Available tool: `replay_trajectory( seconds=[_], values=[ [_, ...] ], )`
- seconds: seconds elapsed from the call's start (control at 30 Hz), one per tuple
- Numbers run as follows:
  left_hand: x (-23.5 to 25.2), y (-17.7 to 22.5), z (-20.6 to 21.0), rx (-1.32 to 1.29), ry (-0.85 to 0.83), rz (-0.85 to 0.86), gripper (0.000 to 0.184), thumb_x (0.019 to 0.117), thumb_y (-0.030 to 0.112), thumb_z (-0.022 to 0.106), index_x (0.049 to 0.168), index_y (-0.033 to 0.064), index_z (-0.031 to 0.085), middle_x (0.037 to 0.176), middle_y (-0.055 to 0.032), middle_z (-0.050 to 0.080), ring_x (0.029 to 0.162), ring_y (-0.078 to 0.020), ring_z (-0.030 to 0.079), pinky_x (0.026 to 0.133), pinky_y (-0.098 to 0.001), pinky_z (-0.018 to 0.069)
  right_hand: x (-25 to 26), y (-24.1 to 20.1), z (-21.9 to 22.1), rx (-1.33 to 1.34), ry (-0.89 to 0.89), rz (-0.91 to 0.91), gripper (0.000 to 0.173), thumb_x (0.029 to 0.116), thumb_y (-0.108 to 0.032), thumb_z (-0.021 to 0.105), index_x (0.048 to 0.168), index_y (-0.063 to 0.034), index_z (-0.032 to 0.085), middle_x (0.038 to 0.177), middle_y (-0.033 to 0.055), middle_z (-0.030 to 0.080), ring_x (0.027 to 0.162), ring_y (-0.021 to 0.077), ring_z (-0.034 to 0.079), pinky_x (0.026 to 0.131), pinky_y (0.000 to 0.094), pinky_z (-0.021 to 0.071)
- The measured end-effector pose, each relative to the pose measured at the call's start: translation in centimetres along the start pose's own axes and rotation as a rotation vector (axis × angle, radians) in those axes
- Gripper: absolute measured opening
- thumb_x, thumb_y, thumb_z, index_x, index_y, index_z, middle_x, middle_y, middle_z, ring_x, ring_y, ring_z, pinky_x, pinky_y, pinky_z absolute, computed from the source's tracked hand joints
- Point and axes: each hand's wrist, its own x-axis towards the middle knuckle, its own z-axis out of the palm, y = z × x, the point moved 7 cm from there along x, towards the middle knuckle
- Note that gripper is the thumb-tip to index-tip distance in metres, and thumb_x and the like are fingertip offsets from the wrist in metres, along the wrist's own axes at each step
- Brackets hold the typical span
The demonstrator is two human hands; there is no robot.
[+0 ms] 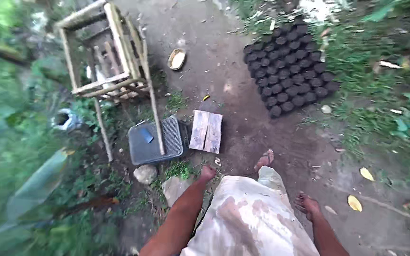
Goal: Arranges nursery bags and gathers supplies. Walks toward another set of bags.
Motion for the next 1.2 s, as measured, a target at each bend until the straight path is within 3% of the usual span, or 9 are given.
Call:
replay_trajectory(
  seconds=[0.13,0.23,0.3,0.47,0.6,0.83,0.97,1.1,1.2],
  values=[
    [1.6,7.8,-2.4,0.065,0.024,-0.013,0.047,0.1017,0.043,0.056,0.127,0.0047,0.066,0.122,-0.0210,0.070,0.115,-0.0355,0.068,0.100,-0.0576,0.0533,3.0,-10.0,-1.4,-0.155,-0.024,-0.041,0.047,0.1095,-0.042,0.047,0.135,-0.0042,0.058,0.121,0.0153,0.069,0.103,0.0271,0.070,0.086,0.0473,0.0574],
    [4.4,14.8,-2.7,-0.002,0.072,0.063,0.041,0.0978,0.039,0.064,0.121,0.0051,0.068,0.112,-0.0203,0.073,0.105,-0.0355,0.071,0.093,-0.0585,0.0561,5.5,-17.6,-2.6,-0.250,-0.024,-0.076,0.045,0.1092,-0.039,0.049,0.134,-0.0034,0.059,0.121,0.0158,0.069,0.103,0.0274,0.069,0.086,0.0486,0.0573],
    [6.2,20.1,-2.7,0.015,0.082,0.138,0.040,0.0944,0.034,0.070,0.121,0.0046,0.067,0.111,-0.0219,0.072,0.105,-0.0384,0.070,0.092,-0.0622,0.0558,7.7,-22.5,-2.9,-0.303,-0.017,-0.116,0.042,0.1092,-0.038,0.049,0.133,-0.0040,0.060,0.118,0.0145,0.069,0.100,0.0249,0.069,0.083,0.0463,0.0570],
    [12.8,32.4,-1.1,0.129,-0.034,0.275,0.046,0.0984,0.047,0.064,0.118,0.0059,0.069,0.108,-0.0207,0.073,0.103,-0.0371,0.072,0.092,-0.0622,0.0563,11.1,-32.9,0.4,-0.251,-0.003,-0.177,0.043,0.1076,-0.034,0.055,0.138,-0.0038,0.058,0.127,0.0171,0.068,0.109,0.0273,0.070,0.092,0.0466,0.0582],
    [20.2,41.4,3.1,0.206,-0.075,0.402,0.047,0.1046,0.048,0.053,0.107,0.0057,0.072,0.103,-0.0197,0.073,0.100,-0.0376,0.071,0.090,-0.0645,0.0545,19.0,-36.1,3.6,-0.143,-0.001,-0.194,0.042,0.1025,-0.040,0.063,0.129,-0.0074,0.066,0.120,0.0140,0.072,0.105,0.0274,0.072,0.090,0.0490,0.0601],
    [38.1,48.6,10.8,0.401,-0.140,0.242,0.063,0.1057,0.060,0.041,0.125,0.0068,0.069,0.121,-0.0230,0.071,0.116,-0.0411,0.067,0.099,-0.0659,0.0509,33.4,-38.0,16.2,0.033,-0.079,-0.012,0.045,0.1058,-0.047,0.054,0.128,-0.0095,0.068,0.114,0.0080,0.075,0.100,0.0219,0.074,0.087,0.0449,0.0612],
    [45.6,53.9,12.6,0.453,-0.160,0.200,0.061,0.1061,0.055,0.043,0.126,0.0025,0.067,0.125,-0.0261,0.068,0.120,-0.0434,0.065,0.101,-0.0665,0.0495,40.5,-38.5,22.4,0.092,-0.171,0.089,0.049,0.1079,-0.049,0.047,0.132,-0.0100,0.065,0.122,0.0107,0.071,0.108,0.0248,0.070,0.091,0.0478,0.0574],
    [52.8,56.4,14.4,0.263,-0.101,0.149,0.061,0.1045,0.056,0.048,0.128,0.0027,0.065,0.123,-0.0235,0.069,0.114,-0.0379,0.068,0.097,-0.0597,0.0552,46.8,-39.1,26.1,0.235,-0.147,0.165,0.052,0.1084,-0.051,0.043,0.137,-0.0109,0.061,0.123,0.0114,0.071,0.111,0.0271,0.070,0.091,0.0493,0.0574],
    [57.1,56.2,16.4,0.005,-0.109,0.028,0.069,0.1005,0.064,0.053,0.133,0.0038,0.061,0.121,-0.0193,0.071,0.104,-0.0322,0.073,0.088,-0.0533,0.0620,50.3,-39.3,27.5,0.340,-0.128,0.228,0.058,0.1069,-0.057,0.043,0.141,-0.0117,0.057,0.125,0.0120,0.070,0.112,0.0285,0.070,0.092,0.0503,0.0581]
  ],
)
